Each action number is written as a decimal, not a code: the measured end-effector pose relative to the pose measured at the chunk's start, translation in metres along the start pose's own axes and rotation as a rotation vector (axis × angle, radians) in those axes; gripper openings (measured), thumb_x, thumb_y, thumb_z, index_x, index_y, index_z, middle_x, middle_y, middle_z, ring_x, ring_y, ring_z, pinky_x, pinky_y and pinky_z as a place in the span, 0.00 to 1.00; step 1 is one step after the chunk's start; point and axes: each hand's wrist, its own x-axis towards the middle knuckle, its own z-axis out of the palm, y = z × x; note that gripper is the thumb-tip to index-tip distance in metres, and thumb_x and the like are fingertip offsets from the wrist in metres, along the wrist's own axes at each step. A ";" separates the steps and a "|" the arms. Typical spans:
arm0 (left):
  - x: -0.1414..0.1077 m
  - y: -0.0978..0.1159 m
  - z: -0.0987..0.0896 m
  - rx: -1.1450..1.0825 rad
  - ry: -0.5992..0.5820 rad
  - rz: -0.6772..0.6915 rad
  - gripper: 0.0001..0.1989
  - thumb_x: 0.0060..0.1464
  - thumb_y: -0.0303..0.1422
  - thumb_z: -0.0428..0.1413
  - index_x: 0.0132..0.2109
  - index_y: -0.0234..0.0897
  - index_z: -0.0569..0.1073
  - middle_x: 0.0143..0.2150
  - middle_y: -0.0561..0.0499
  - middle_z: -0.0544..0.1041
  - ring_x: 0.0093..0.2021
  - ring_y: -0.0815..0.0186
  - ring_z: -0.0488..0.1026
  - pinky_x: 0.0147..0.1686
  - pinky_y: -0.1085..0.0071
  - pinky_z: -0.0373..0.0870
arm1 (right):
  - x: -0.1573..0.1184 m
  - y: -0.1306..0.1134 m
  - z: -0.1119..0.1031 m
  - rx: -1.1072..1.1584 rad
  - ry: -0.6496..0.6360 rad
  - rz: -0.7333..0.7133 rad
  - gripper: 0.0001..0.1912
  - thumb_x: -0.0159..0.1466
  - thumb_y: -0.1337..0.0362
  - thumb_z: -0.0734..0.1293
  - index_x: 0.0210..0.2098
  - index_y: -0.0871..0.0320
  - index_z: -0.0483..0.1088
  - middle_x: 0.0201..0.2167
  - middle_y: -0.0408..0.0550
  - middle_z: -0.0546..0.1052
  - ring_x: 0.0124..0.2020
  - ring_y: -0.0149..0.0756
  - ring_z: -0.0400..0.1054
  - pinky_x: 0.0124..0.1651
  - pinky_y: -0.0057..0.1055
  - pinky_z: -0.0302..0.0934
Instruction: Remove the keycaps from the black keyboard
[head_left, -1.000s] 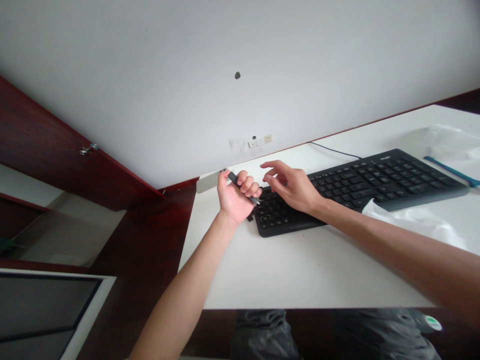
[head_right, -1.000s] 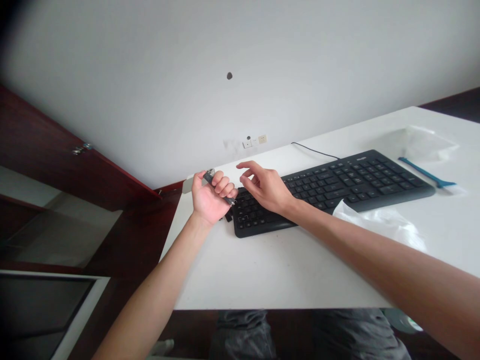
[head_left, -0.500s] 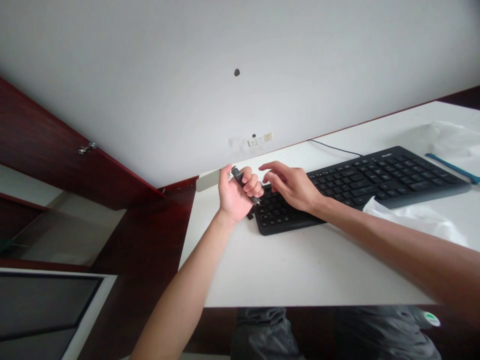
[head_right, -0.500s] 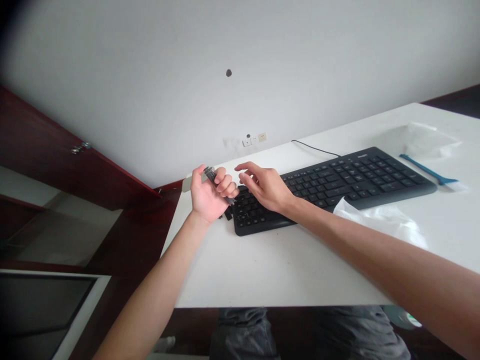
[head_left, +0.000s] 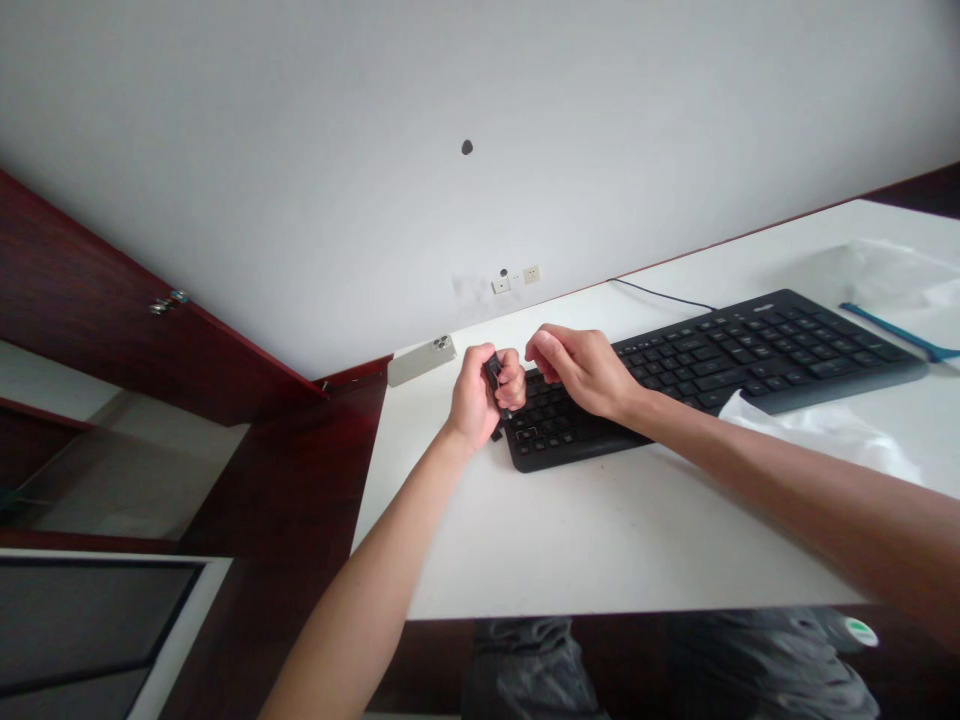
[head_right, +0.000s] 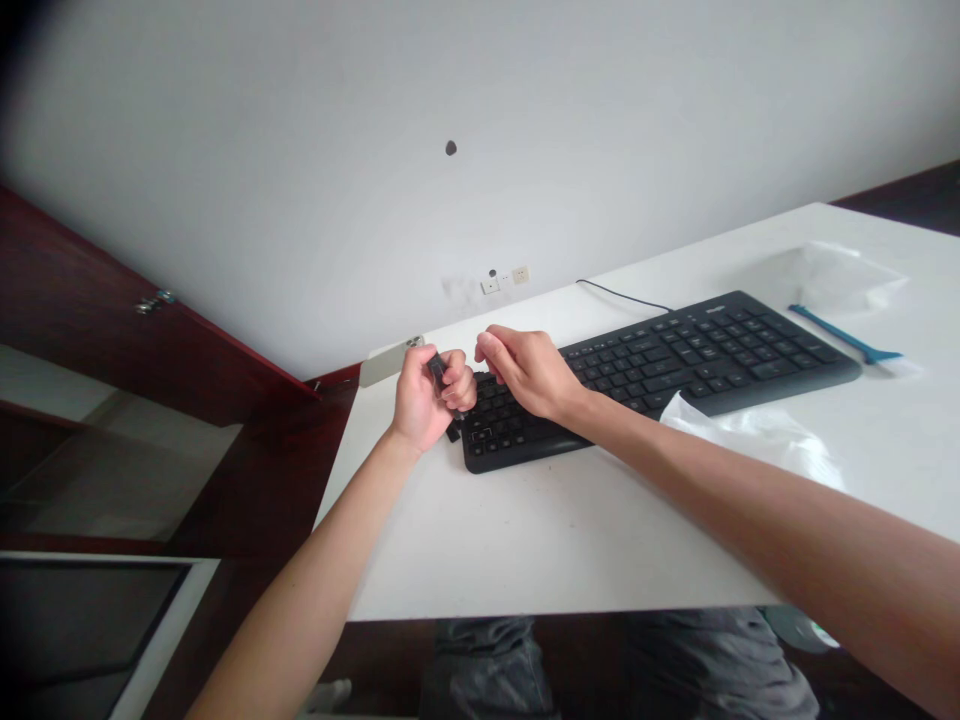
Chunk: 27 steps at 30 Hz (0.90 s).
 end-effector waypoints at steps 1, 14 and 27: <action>-0.001 0.001 0.000 -0.011 0.000 0.003 0.29 0.71 0.49 0.41 0.23 0.39 0.58 0.18 0.57 0.50 0.19 0.71 0.48 0.22 0.74 0.54 | -0.001 0.000 0.000 -0.010 -0.006 -0.003 0.29 0.78 0.44 0.53 0.32 0.55 0.70 0.23 0.41 0.70 0.25 0.32 0.63 0.33 0.32 0.56; -0.007 0.008 0.002 -0.134 -0.009 -0.064 0.30 0.68 0.54 0.39 0.22 0.40 0.53 0.18 0.57 0.47 0.19 0.71 0.47 0.22 0.72 0.55 | -0.001 -0.001 -0.001 -0.077 -0.047 -0.013 0.32 0.78 0.44 0.52 0.27 0.55 0.68 0.20 0.41 0.70 0.23 0.32 0.62 0.33 0.32 0.55; -0.001 -0.001 0.008 -0.111 0.021 0.001 0.17 0.67 0.44 0.47 0.33 0.38 0.66 0.26 0.53 0.58 0.26 0.67 0.59 0.30 0.71 0.65 | -0.002 -0.009 -0.001 0.011 0.023 -0.028 0.14 0.75 0.50 0.61 0.45 0.53 0.71 0.27 0.42 0.78 0.25 0.35 0.70 0.32 0.31 0.61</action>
